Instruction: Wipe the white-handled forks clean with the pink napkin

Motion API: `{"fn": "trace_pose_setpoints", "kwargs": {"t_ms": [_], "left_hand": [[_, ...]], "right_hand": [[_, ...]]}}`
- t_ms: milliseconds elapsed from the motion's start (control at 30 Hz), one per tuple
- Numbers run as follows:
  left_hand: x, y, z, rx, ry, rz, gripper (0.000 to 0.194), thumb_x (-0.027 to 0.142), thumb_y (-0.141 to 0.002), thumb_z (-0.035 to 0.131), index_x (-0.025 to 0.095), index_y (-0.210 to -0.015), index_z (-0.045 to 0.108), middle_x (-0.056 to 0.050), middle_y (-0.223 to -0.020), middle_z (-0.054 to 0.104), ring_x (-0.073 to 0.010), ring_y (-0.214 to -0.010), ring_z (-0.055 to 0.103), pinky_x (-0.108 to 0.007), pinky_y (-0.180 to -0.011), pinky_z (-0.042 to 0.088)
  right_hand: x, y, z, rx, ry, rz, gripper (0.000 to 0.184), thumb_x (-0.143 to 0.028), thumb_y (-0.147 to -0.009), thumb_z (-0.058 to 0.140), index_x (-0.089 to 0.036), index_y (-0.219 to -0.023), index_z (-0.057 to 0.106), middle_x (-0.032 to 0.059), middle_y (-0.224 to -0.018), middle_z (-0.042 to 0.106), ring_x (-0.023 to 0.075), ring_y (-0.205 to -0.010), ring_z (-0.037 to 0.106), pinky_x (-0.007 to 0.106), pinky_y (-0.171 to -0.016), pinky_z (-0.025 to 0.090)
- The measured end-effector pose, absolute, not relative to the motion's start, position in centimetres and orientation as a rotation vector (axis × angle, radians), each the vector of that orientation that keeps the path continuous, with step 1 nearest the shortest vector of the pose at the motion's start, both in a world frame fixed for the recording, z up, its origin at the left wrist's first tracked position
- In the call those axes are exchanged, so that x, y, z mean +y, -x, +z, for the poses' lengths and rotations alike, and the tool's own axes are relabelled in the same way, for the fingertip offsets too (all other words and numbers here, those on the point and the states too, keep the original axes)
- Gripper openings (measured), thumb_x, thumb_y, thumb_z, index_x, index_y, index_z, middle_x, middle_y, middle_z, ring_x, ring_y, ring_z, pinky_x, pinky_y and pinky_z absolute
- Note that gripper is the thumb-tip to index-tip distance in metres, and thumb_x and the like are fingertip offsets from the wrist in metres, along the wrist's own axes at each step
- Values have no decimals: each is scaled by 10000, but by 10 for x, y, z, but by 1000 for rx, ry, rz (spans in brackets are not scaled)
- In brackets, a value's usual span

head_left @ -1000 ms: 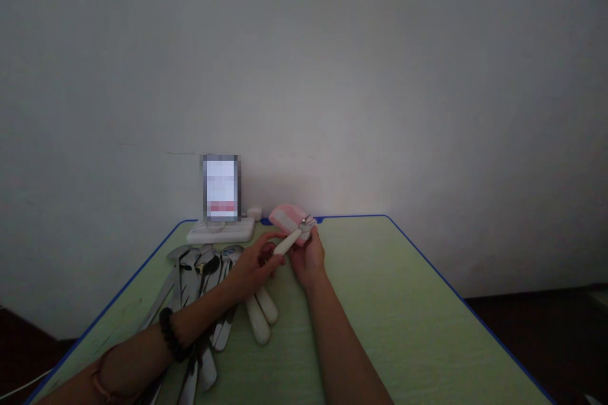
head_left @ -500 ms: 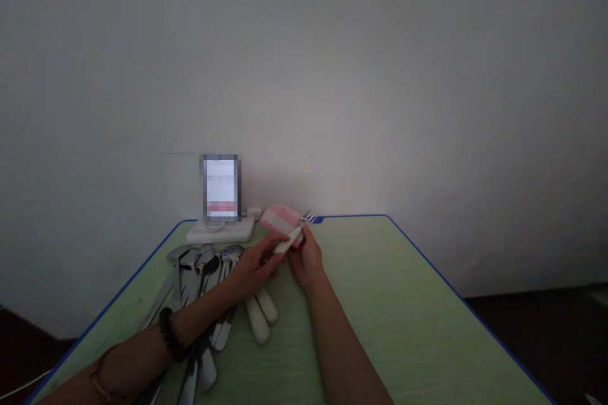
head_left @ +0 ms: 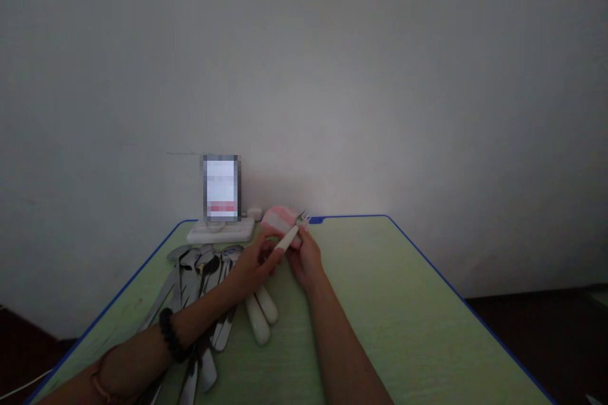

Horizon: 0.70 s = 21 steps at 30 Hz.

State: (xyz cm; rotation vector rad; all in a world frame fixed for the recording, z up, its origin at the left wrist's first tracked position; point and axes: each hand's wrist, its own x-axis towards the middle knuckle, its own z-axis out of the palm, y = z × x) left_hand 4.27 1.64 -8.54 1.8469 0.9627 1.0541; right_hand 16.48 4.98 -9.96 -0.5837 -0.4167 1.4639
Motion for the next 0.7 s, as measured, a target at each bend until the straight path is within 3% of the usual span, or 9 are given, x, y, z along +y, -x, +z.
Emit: {"fn": "trace_pose_setpoints", "kwargs": {"t_ms": [333, 467, 567, 700], "left_hand": [[20, -43, -86, 1053, -1813, 1116, 370, 385, -885, 449, 185, -1190, 389, 56, -632, 517, -115, -476, 498, -232, -482, 412], [21, -41, -86, 1039, -1870, 1058, 370, 375, -910, 405, 192, -1232, 418, 50, -615, 529, -119, -459, 507, -241, -484, 421], [21, -41, -87, 1008, -1898, 1027, 340, 367, -903, 428, 200, -1197, 460, 39, -631, 557, -124, -478, 523, -251, -508, 439], [19, -44, -89, 923, -1824, 1037, 318, 357, -881, 475, 216, -1156, 401, 8, -772, 608, -128, -544, 556, -255, -528, 472]], "right_hand": [[47, -164, -97, -541, 592, 1511, 228, -312, -738, 603, -138, -879, 649, 35, -777, 711, 151, -656, 642, 263, -601, 530], [46, -164, -98, -549, 584, 1508, 193, -302, -732, 611, -147, -844, 640, 17, -695, 692, 144, -615, 626, 240, -544, 512], [46, -164, -99, -582, 588, 1528, 198, -329, -743, 592, -151, -820, 633, 7, -633, 672, 133, -495, 576, 223, -417, 447], [46, -163, -98, -561, 609, 1517, 139, -297, -732, 601, -160, -709, 610, -26, -527, 609, 105, -415, 505, 198, -352, 371]]}}
